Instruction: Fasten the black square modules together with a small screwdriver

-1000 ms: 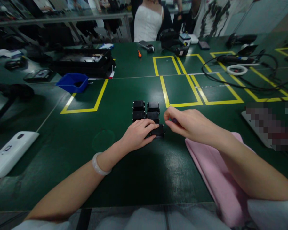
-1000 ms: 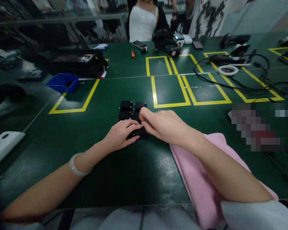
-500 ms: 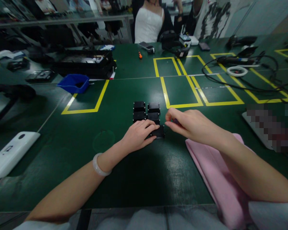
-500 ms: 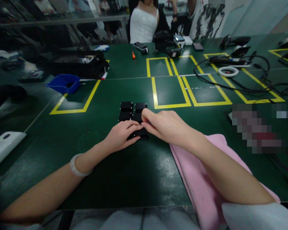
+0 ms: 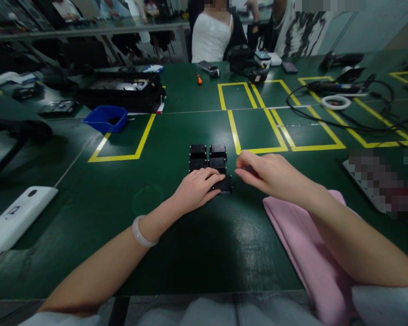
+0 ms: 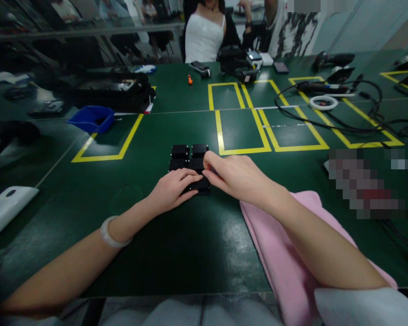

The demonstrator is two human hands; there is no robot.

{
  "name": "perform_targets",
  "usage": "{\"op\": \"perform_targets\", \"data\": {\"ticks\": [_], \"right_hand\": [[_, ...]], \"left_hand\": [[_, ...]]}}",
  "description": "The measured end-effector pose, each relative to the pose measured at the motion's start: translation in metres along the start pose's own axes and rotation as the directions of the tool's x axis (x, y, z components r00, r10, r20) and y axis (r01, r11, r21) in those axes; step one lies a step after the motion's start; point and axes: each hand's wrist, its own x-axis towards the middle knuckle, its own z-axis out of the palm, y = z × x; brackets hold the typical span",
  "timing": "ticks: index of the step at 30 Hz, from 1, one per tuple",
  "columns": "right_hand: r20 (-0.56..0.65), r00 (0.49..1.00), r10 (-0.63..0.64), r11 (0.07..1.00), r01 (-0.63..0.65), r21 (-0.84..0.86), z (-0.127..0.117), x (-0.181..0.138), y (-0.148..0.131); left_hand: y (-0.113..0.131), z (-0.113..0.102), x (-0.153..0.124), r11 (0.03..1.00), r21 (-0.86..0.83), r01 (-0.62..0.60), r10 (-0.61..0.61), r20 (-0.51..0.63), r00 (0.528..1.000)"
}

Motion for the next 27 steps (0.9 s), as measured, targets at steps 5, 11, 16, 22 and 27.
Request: {"op": "perform_targets", "data": {"ticks": [5, 11, 16, 22, 27], "right_hand": [[-0.054, 0.998, 0.014, 1.000, -0.013, 0.026, 0.005, 0.004, 0.003], [-0.106, 0.993, 0.051, 0.995, -0.041, 0.093, 0.011, 0.006, 0.004], [-0.114, 0.993, 0.045, 0.994, -0.033, 0.101, 0.012, 0.006, 0.005], [-0.123, 0.992, 0.026, 0.998, -0.018, 0.065, 0.011, 0.005, 0.006], [-0.125, 0.992, 0.034, 0.997, -0.025, 0.071, 0.011, 0.006, 0.006]], "left_hand": [[-0.005, 0.002, 0.002, 1.000, 0.020, 0.000, 0.000, -0.003, 1.000], [-0.009, 0.002, 0.004, 1.000, 0.026, -0.012, 0.012, -0.003, 1.000], [-0.011, 0.003, 0.005, 0.999, 0.041, -0.031, 0.031, 0.002, 1.000], [-0.012, 0.002, 0.005, 0.997, 0.057, -0.043, 0.043, 0.005, 0.999], [-0.012, 0.001, 0.005, 0.999, 0.015, -0.046, 0.046, 0.001, 0.999]]}}
